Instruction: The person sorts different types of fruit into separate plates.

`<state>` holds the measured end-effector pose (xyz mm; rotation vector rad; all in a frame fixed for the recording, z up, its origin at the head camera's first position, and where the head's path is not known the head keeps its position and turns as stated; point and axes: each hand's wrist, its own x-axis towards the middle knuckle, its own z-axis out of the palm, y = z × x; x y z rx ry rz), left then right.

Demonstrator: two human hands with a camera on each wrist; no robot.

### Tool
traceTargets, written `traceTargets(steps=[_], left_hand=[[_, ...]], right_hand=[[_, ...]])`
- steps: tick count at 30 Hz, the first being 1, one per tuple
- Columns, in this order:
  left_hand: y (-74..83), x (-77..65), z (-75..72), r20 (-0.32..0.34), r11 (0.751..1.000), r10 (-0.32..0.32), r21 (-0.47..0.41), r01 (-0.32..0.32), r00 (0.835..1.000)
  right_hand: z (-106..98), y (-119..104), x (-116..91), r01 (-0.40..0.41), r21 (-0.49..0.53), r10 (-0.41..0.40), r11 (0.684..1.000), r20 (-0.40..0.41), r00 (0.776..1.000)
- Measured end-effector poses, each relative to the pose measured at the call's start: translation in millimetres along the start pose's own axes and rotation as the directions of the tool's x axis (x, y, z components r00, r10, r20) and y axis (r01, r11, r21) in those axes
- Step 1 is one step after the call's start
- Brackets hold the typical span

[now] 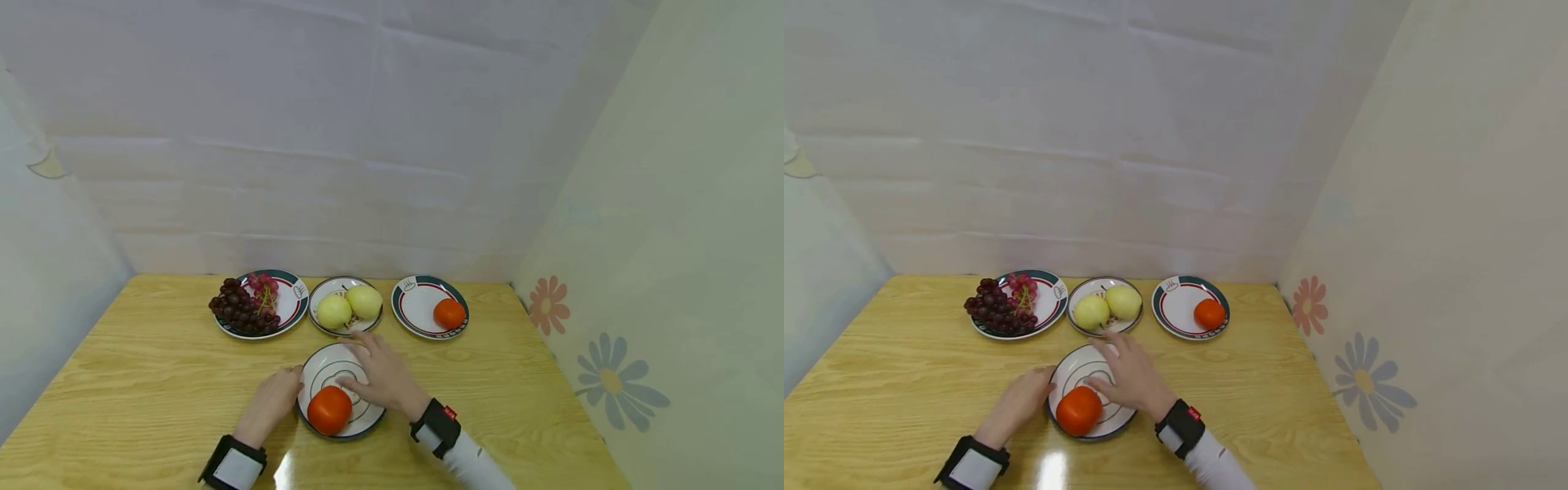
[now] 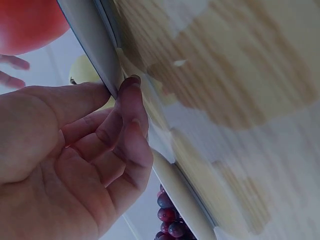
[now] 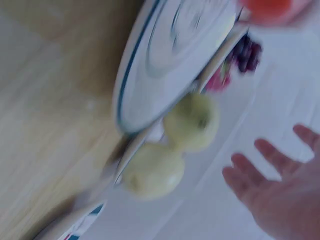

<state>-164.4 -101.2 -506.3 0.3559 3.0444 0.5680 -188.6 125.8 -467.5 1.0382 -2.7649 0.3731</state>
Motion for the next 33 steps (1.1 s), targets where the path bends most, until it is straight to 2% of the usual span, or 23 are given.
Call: traceTargets(steps=[2, 6, 8, 11, 13, 15, 17, 19, 22, 24, 27, 30, 33], left_hand=[[0.0, 0.5, -0.9, -0.004, 1.000, 0.001, 0.003, -0.001, 1.000], [-0.1, 0.3, -1.0, -0.028, 1.000, 0.013, 0.009, -0.013, 1.000], [-0.1, 0.3, -0.5, -0.037, 1.000, 0.021, 0.014, -0.020, 0.999], [-0.7, -0.5, 0.5, -0.048, 0.999, 0.030, 0.022, -0.029, 0.998], [-1.0, -1.3, 1.4, -0.053, 0.999, 0.032, 0.026, -0.030, 0.998], [-1.1, -2.0, 2.2, -0.060, 0.999, 0.030, 0.024, -0.028, 0.998], [-0.8, -2.5, 2.7, -0.069, 0.999, 0.030, 0.021, -0.029, 0.997], [0.0, -2.5, 2.8, -0.077, 0.999, 0.033, 0.021, -0.032, 0.997], [1.3, -2.8, 2.7, -0.086, 0.999, 0.037, 0.022, -0.035, 0.996], [1.5, -3.3, 2.9, -0.088, 0.999, 0.037, 0.026, -0.034, 0.995], [1.2, -4.1, 3.2, -0.096, 0.999, 0.035, 0.034, -0.032, 0.995], [1.0, -3.9, 2.9, -0.092, 0.999, 0.035, 0.040, -0.031, 0.995], [1.7, -3.1, 2.2, -0.070, 0.999, 0.023, 0.031, -0.021, 0.997]], right_hand=[[5, -15, -5, 0.106, -0.003, -0.105, 0.994, 0.093, 0.990], [17, -28, -13, 0.251, -0.011, -0.244, 0.968, 0.210, 0.947], [21, -30, -15, 0.278, -0.002, -0.269, 0.960, 0.243, 0.932], [24, -30, -15, 0.288, 0.020, -0.283, 0.957, 0.267, 0.921], [24, -29, -14, 0.294, 0.028, -0.291, 0.955, 0.261, 0.920], [23, -25, -11, 0.286, 0.031, -0.285, 0.958, 0.231, 0.930], [19, -17, -5, 0.255, 0.029, -0.256, 0.966, 0.179, 0.950], [12, -3, 3, 0.205, 0.038, -0.208, 0.978, 0.093, 0.974], [-4, 27, 16, 0.066, 0.049, -0.064, 0.997, -0.048, 0.997], [-13, 50, 25, -0.042, 0.031, 0.046, 0.999, -0.134, 0.990], [-21, 86, 33, -0.212, -0.030, 0.202, 0.977, -0.197, 0.959], [-21, 115, 36, -0.315, -0.086, 0.295, 0.945, -0.192, 0.936], [-15, 135, 35, -0.365, -0.130, 0.344, 0.922, -0.161, 0.925]])
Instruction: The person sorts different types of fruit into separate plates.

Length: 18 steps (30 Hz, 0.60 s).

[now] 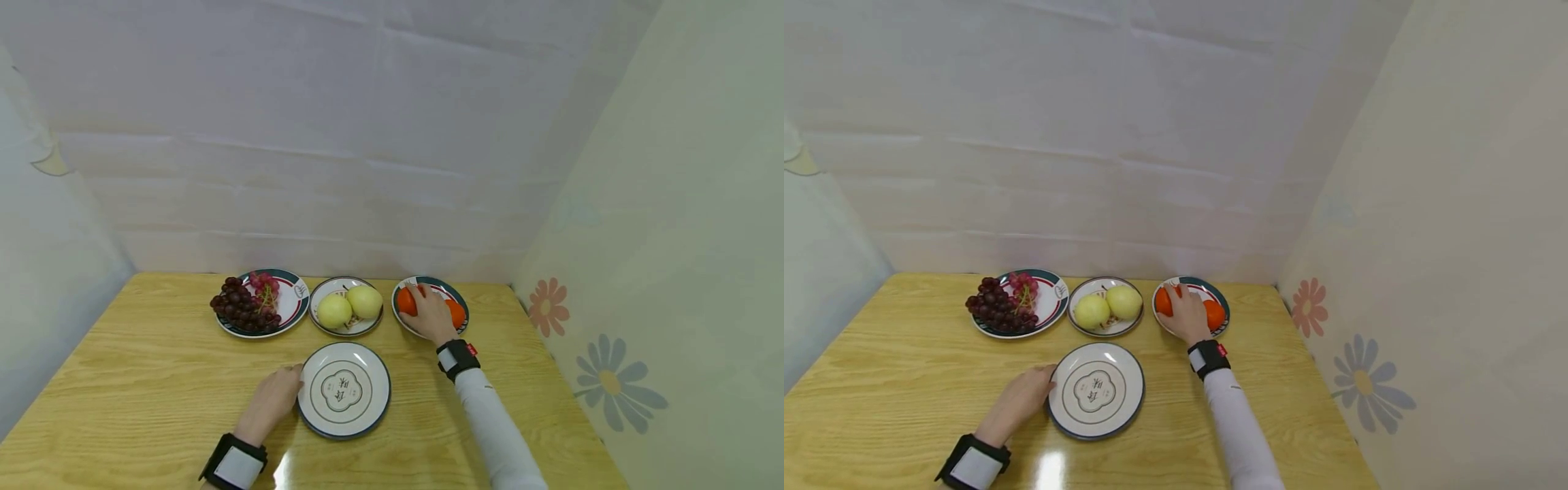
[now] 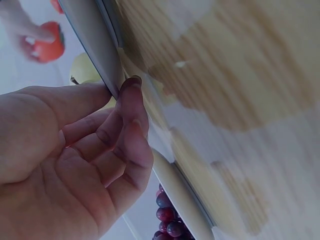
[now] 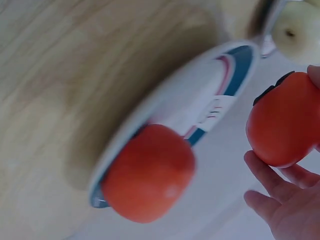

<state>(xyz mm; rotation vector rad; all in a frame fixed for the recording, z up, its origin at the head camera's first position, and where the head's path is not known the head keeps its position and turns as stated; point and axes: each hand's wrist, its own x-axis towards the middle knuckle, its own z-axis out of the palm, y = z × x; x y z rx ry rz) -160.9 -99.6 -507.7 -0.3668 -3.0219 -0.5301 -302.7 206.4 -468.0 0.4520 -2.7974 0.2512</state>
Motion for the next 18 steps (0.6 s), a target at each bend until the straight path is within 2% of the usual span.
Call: traceTargets(steps=[5, 9, 15, 18], left_hand=[[1.1, 2.4, 0.5, 0.044, 1.000, -0.016, -0.011, 0.017, 0.999], [2.7, 2.3, 1.0, 0.038, 1.000, -0.011, -0.014, 0.012, 0.999], [4.1, 3.8, 0.0, 0.054, 1.000, -0.020, -0.021, 0.022, 0.998], [4.5, 3.7, -0.6, 0.046, 0.999, -0.022, -0.023, 0.023, 0.999]], right_hand=[[19, 19, -4, -0.040, -0.090, 0.044, 0.995, 0.039, 0.998], [27, 26, -11, -0.062, -0.138, 0.069, 0.989, 0.045, 0.997], [28, 28, -15, -0.077, -0.134, 0.085, 0.988, 0.060, 0.995], [26, 27, -15, -0.097, -0.105, 0.108, 0.990, 0.106, 0.989]])
